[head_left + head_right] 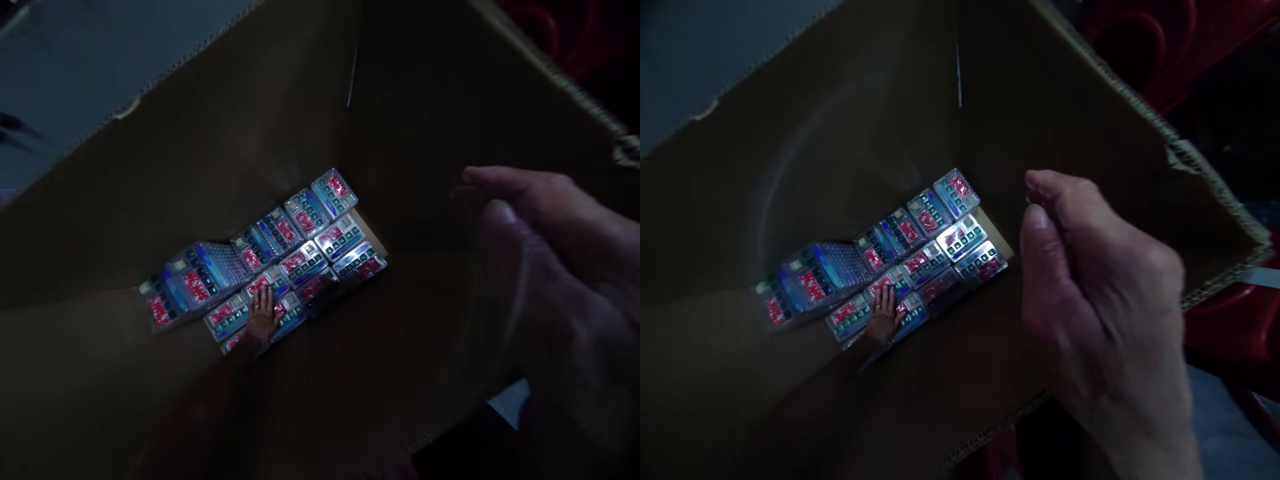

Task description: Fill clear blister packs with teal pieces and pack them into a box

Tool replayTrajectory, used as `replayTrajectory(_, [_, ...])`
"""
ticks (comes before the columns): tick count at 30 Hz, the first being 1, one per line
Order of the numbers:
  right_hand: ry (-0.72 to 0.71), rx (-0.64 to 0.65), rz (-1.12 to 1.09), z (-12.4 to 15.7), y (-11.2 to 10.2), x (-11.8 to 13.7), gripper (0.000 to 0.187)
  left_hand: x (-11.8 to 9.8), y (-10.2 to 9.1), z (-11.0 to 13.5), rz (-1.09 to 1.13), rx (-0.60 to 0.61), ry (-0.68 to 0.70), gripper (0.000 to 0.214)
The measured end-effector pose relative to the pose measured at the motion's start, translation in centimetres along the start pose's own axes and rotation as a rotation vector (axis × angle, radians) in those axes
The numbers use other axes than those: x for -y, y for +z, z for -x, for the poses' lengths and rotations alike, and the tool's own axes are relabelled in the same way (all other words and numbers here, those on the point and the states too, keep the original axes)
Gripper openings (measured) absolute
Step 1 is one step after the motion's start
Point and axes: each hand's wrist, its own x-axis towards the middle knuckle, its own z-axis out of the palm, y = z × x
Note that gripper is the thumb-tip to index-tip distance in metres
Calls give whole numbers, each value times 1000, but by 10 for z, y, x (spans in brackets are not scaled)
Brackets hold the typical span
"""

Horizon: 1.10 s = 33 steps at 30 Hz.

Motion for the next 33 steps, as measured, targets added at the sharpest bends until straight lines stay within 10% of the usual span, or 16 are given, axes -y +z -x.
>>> replayTrajectory(7, [95, -55, -156, -2, -9, 1, 29, -66, -55, -56, 76, -83, 249, 71])
replayTrajectory(16, [176, -76, -350, -8, -13, -1, 28, -79, -49, -91, -14, 56, 280, 77])
replayTrajectory(21, [172, -59, -381, -10, -16, -6, 28, -148, -83, -138, 81, -96, 439, 74])
replayTrajectory(26, [146, -69, -353, -9, -12, -14, 29, -201, -66, -186, 113, -97, 407, 88])
replayTrajectory(33, [113, -133, -317, -9, -3, -16, 30, -199, -44, -178, 123, -103, 362, 82])
